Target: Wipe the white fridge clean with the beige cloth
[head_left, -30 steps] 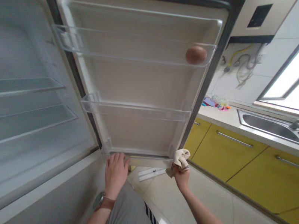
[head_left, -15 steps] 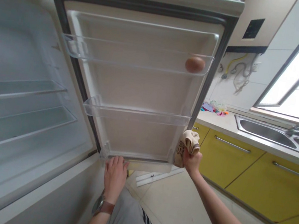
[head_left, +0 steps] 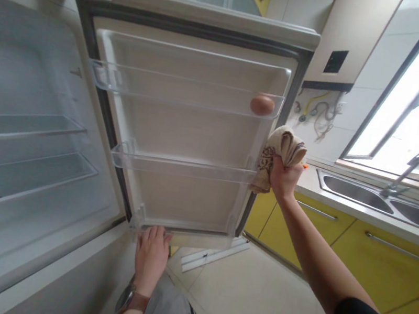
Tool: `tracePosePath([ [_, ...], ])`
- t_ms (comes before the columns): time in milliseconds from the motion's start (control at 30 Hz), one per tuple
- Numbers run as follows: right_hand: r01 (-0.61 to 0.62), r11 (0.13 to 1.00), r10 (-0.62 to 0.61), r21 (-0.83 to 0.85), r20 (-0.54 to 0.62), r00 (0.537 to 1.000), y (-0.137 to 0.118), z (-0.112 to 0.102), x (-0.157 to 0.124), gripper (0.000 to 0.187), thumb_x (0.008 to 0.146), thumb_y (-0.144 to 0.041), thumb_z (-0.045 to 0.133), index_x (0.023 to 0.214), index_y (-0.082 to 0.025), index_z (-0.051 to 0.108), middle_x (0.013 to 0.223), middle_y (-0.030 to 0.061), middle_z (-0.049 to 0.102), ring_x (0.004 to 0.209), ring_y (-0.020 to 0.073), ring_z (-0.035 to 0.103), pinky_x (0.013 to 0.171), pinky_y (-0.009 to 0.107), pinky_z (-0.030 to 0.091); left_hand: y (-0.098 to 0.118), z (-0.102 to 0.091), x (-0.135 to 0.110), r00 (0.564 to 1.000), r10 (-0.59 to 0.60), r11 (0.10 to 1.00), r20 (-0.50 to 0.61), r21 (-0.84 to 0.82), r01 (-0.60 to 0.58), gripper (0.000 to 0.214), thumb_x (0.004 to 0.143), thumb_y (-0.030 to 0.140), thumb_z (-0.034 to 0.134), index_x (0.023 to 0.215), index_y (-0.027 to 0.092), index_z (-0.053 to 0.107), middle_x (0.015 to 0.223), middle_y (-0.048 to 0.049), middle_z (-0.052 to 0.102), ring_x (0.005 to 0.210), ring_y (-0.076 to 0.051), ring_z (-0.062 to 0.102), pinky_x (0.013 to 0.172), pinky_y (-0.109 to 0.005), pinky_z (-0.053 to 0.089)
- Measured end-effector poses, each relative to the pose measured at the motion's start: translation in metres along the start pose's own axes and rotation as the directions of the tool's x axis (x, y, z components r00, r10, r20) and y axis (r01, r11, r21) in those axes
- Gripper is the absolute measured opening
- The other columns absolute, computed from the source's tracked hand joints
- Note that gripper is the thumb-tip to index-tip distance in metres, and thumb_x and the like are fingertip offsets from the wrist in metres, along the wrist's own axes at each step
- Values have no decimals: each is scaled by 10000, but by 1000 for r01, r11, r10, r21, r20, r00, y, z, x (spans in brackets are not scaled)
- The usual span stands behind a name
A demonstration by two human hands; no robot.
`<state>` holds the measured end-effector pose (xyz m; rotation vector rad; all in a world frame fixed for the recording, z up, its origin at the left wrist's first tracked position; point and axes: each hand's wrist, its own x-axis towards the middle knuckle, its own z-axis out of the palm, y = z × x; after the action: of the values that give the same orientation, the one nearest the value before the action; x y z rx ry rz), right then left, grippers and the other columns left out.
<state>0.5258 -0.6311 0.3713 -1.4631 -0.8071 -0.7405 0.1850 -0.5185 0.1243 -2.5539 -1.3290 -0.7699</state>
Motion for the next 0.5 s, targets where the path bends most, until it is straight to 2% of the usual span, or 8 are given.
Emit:
tracePosePath([
  [267, 102, 995, -102, 6, -24, 995, -39, 1, 76, 272, 822, -410, 557, 842, -163, 670, 761, 52, 638, 732, 214, 605, 670, 338, 500, -2, 7, 0, 1000, -8, 1000, -14, -13, 8, 329, 1062, 324, 417, 1065, 142, 691, 1084, -130, 677, 1106, -315, 570, 1040, -480, 395],
  [500, 181, 965, -179, -192, 29, 983, -82, -2, 139, 257, 852, -382, 515, 785, -177, 656, 736, 68, 659, 703, 208, 586, 634, 311, 454, -4, 18, 0, 999, -9, 1000, -41, -21, 8, 375, 1065, 317, 384, 1061, 152, 721, 1085, -133, 691, 1113, -310, 573, 1057, -491, 397],
])
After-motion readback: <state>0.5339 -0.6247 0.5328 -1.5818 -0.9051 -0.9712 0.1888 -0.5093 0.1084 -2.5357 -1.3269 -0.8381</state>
